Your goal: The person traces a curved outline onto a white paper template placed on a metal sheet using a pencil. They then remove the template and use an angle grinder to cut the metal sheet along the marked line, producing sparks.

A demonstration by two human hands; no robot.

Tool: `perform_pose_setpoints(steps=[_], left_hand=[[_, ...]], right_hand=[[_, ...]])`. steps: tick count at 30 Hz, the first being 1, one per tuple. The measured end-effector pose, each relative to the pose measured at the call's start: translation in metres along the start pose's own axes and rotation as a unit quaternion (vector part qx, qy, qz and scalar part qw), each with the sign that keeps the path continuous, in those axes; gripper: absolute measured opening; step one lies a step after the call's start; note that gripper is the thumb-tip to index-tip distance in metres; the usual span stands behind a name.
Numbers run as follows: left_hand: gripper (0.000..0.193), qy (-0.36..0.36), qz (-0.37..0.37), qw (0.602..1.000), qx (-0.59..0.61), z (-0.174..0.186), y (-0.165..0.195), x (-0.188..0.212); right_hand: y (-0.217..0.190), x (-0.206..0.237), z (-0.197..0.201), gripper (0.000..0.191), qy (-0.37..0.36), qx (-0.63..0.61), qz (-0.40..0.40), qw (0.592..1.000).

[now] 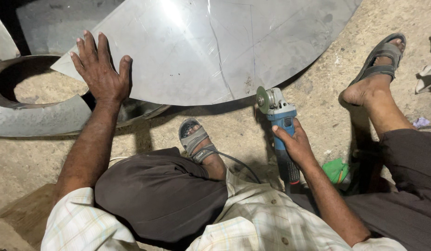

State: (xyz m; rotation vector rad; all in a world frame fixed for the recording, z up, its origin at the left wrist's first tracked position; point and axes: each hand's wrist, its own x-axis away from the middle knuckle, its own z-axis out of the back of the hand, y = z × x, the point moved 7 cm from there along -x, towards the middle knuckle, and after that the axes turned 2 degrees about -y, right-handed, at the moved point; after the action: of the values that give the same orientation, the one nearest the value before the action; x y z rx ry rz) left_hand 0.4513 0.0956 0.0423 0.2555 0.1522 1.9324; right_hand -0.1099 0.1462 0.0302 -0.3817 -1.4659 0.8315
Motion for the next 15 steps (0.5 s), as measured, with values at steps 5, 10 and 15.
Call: perform_pose_setpoints(steps=[5, 10, 15], left_hand=[[0.091, -0.006, 0.004, 1.0, -0.009, -0.001, 0.0, 0.0], [0.088, -0.037, 0.03, 0.998, -0.04, 0.005, -0.006, -0.005], [0.086, -0.034, 0.025, 0.998, -0.04, 0.008, -0.003, -0.002]], right_hand=[[-0.001, 0.002, 0.0, 0.045, -0.002, 0.012, 0.004, 1.0], [-0.012, 0.001, -0.01, 0.042, -0.006, 0.02, 0.047, 0.999], [-0.005, 0.001, -0.008, 0.041, -0.003, 0.011, 0.012, 1.0]])
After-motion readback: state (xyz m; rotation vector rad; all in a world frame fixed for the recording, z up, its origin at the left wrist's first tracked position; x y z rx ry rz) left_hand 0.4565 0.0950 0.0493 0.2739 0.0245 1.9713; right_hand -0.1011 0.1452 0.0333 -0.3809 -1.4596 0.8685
